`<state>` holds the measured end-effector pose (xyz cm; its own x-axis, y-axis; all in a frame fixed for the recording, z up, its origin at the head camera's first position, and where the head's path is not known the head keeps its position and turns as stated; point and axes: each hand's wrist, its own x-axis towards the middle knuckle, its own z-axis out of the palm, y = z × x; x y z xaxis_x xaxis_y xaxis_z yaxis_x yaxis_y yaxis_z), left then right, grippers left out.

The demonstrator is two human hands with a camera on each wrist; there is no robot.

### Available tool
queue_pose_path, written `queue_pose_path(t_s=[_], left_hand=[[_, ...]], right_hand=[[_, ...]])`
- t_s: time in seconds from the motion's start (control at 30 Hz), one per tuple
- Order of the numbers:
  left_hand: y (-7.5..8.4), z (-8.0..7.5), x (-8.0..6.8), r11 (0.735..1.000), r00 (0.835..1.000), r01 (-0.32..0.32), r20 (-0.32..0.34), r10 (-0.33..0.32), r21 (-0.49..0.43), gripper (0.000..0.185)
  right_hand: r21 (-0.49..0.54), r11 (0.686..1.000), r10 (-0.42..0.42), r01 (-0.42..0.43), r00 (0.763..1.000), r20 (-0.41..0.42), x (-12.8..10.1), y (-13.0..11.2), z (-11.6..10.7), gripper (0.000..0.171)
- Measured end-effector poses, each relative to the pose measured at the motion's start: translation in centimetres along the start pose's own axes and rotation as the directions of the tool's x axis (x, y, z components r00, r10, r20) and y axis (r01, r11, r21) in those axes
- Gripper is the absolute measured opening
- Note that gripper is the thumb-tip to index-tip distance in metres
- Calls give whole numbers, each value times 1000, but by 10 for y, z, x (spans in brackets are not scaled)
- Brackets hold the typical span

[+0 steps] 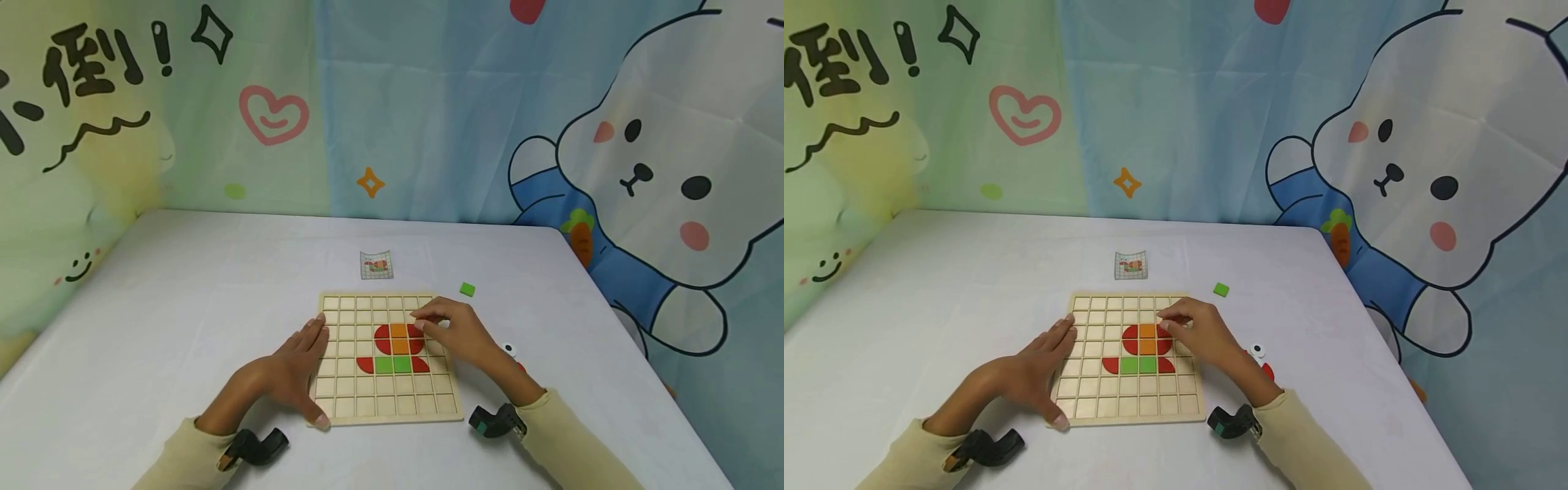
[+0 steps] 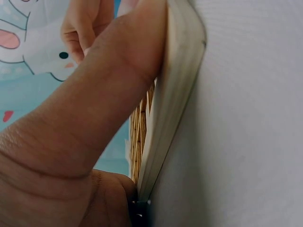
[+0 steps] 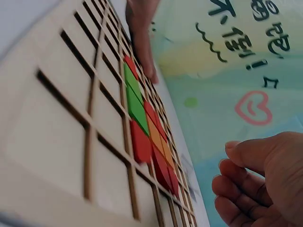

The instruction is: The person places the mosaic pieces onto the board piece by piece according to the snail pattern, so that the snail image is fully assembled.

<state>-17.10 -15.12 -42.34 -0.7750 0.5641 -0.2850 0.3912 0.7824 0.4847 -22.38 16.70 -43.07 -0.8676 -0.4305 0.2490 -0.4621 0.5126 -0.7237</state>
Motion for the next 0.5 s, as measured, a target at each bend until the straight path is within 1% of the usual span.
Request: queue_pose_path(t_s=[0.07,0.2,0.33,0.4,0.5], left_hand=[[0,0,0,1000,1000,0,-2,0,-6,143],[0,0,-1,1000,1000,-4,-1,4,-20,144],[-1,2,1,1000,1000,2,9,-1,-12,144],[-3,4,3,1000,1000,11,11,-11,0,145],[-5,5,3,1000,1000,21,3,-21,5,145]], right_hand=[[12,1000,-1,1,1000,-20,2,5,-5,19],[36,998,44,-42,997,-67,4,16,-15,18],[-17,995,99,-102,988,-117,6,30,-26,20],[-35,989,137,-142,983,-126,7,37,-32,23],[-48,982,173,-181,976,-136,8,50,-41,27]])
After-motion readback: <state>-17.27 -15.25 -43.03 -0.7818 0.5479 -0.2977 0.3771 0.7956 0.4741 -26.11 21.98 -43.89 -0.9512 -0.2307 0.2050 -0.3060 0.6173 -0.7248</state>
